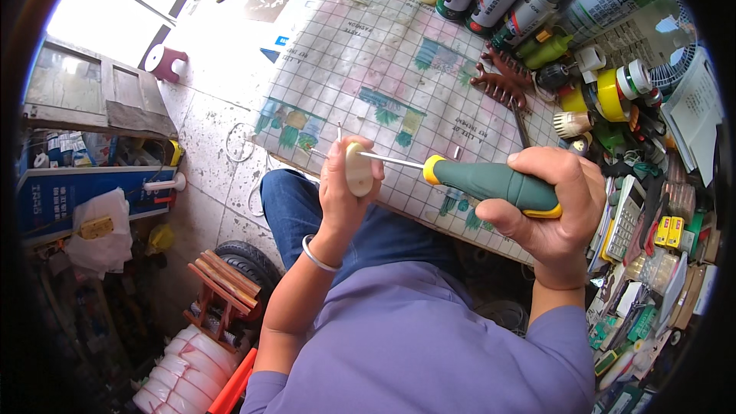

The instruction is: The person uses scissors to cut a white wire, then uses a screwdriver to open a small white plastic casing. They insert the wire into the casing and tighten screws to secure it. The person repeats the process with an orange plastic casing, inserting the wire and securing it with screws.

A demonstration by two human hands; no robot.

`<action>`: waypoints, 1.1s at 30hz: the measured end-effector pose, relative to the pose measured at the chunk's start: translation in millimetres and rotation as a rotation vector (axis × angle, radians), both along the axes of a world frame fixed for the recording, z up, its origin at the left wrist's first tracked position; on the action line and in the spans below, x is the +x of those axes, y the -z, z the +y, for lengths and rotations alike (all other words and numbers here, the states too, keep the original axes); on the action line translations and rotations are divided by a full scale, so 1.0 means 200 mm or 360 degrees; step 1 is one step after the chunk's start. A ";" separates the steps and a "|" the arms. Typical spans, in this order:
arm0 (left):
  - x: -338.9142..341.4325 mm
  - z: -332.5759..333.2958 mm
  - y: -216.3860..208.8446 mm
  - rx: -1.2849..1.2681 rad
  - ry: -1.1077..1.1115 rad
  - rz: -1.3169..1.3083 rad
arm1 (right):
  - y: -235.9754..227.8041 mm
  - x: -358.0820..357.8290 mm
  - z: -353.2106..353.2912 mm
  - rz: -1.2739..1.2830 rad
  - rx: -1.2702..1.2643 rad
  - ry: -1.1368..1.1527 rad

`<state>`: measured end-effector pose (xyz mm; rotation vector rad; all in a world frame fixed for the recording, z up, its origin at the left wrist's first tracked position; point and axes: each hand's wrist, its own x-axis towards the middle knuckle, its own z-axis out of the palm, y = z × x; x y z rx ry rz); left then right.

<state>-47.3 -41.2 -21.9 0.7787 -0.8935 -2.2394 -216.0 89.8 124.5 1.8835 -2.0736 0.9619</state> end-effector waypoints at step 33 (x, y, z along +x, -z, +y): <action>-0.02 0.00 0.02 -0.0235 0.0010 -0.0082 | -0.15 -0.10 -0.16 0.0141 0.0210 -0.0767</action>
